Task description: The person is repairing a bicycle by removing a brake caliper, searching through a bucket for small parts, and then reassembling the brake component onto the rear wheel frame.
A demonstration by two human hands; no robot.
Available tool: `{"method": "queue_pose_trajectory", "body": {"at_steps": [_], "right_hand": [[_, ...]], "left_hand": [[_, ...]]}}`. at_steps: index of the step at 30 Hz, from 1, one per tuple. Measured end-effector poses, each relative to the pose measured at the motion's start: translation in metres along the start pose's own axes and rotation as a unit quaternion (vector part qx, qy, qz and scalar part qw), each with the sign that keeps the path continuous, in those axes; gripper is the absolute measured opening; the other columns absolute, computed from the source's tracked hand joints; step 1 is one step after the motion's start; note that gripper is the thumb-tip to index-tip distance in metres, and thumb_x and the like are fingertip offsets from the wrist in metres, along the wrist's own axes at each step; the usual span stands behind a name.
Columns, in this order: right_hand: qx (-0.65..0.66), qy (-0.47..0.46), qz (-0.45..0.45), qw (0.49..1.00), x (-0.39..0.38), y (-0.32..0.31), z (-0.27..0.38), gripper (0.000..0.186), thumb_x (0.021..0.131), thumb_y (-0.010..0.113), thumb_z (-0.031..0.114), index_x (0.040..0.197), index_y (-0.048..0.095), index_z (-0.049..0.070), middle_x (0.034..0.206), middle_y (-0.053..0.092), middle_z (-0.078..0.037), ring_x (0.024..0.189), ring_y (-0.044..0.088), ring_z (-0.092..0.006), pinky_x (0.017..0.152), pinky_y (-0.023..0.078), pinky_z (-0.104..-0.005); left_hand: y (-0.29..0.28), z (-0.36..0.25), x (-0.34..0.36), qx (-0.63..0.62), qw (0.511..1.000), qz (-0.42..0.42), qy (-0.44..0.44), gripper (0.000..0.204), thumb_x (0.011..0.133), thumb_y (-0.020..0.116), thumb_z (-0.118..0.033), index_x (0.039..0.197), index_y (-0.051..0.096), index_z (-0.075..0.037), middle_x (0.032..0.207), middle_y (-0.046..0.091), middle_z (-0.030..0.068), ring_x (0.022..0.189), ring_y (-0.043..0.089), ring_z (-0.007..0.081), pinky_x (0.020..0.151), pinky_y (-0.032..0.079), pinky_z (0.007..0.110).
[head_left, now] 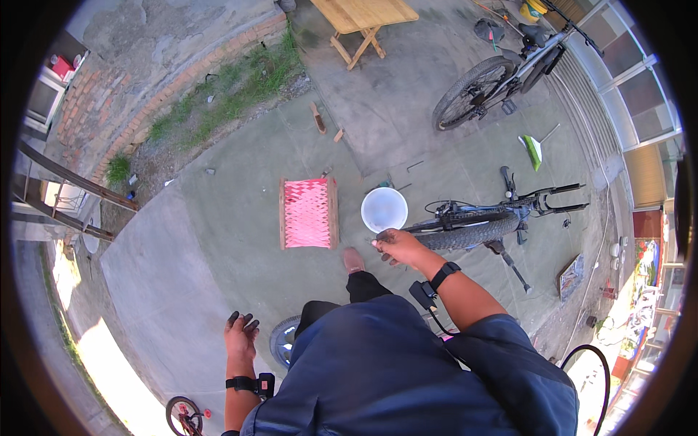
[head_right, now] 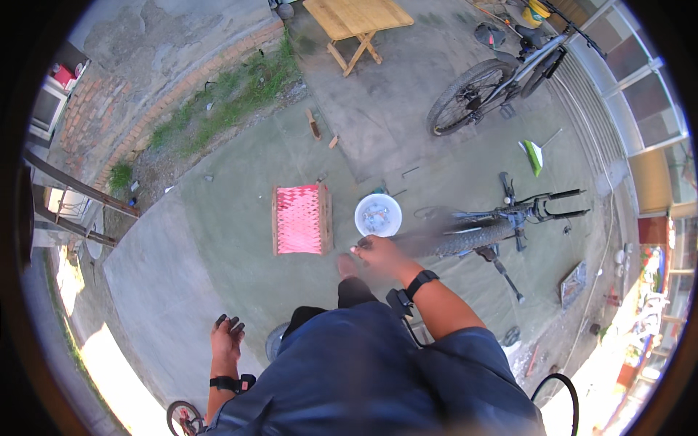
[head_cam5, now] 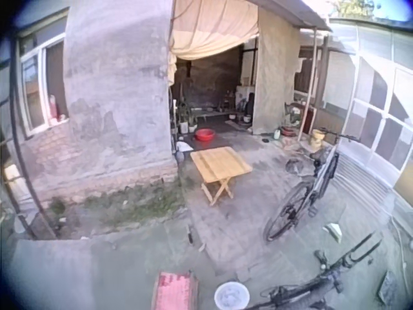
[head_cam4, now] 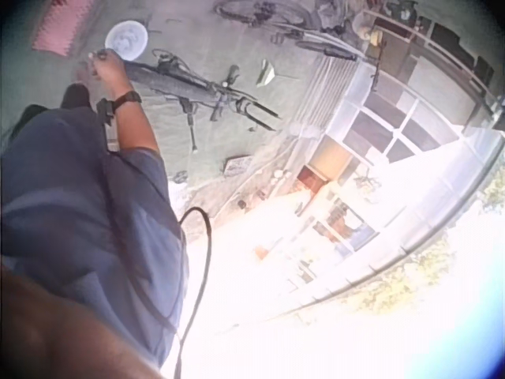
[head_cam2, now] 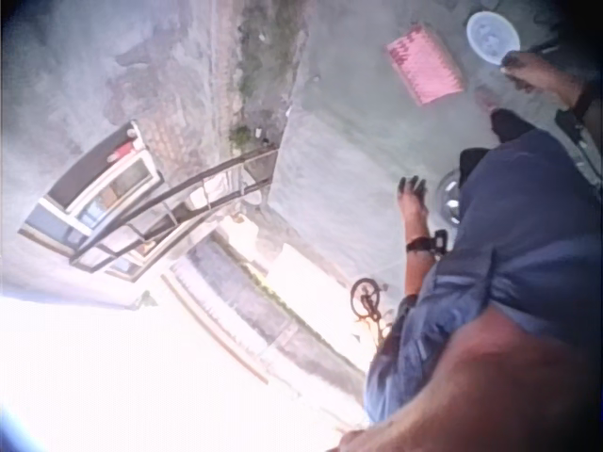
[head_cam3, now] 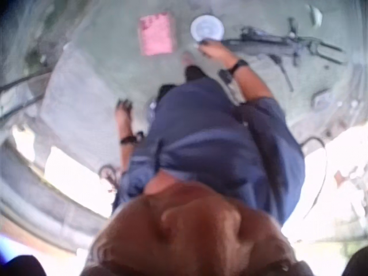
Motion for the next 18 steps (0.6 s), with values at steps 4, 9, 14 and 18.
{"method": "queue_pose_trajectory", "body": {"at_steps": [4,9,14,18], "right_hand": [[0.072,-0.014,-0.033,0.997,0.016,-0.005,0.033,0.046,0.086,0.065,0.036,0.113,0.055,-0.001,0.09,0.064,-0.009,0.069,0.062,-0.0157,0.062,0.049,-0.0299],[0.135,0.018,-0.097,0.986,0.055,0.004,0.103,0.047,0.086,0.065,0.036,0.115,0.056,0.0,0.095,0.064,-0.011,0.074,0.063,-0.0179,0.065,0.051,-0.032],[0.178,0.071,-0.16,0.968,0.065,-0.006,0.131,0.046,0.089,0.062,0.038,0.119,0.053,0.003,0.108,0.063,-0.009,0.085,0.064,-0.0203,0.073,0.053,-0.038],[0.248,0.043,-0.211,0.944,0.082,0.02,0.207,0.048,0.09,0.06,0.038,0.121,0.05,0.003,0.11,0.062,-0.013,0.09,0.064,-0.0251,0.075,0.053,-0.04]], "left_hand": [[0.001,-0.034,0.033,-0.008,1.0,0.013,-0.014,0.048,0.092,0.051,-0.014,0.134,0.034,-0.001,0.11,0.059,0.0208,0.087,0.063,0.0322,0.059,0.05,0.033],[0.021,-0.139,0.12,0.014,0.998,0.052,-0.015,0.046,0.092,0.051,-0.014,0.134,0.035,-0.001,0.109,0.059,0.0203,0.088,0.063,0.0329,0.059,0.05,0.033],[0.045,-0.195,0.193,0.031,0.994,0.103,-0.024,0.044,0.092,0.05,-0.015,0.132,0.036,-0.002,0.108,0.06,0.0184,0.087,0.064,0.0314,0.059,0.05,0.033],[0.032,-0.284,0.268,0.053,0.99,0.132,-0.012,0.042,0.093,0.05,-0.016,0.13,0.038,-0.003,0.107,0.06,0.0169,0.085,0.064,0.0296,0.059,0.05,0.033]]}}
Point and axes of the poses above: each hand's wrist, its own x-axis towards the middle knuckle, its own y-axis out of the palm, z = x × y, the point moved 9 cm from there along x, towards the middle knuckle
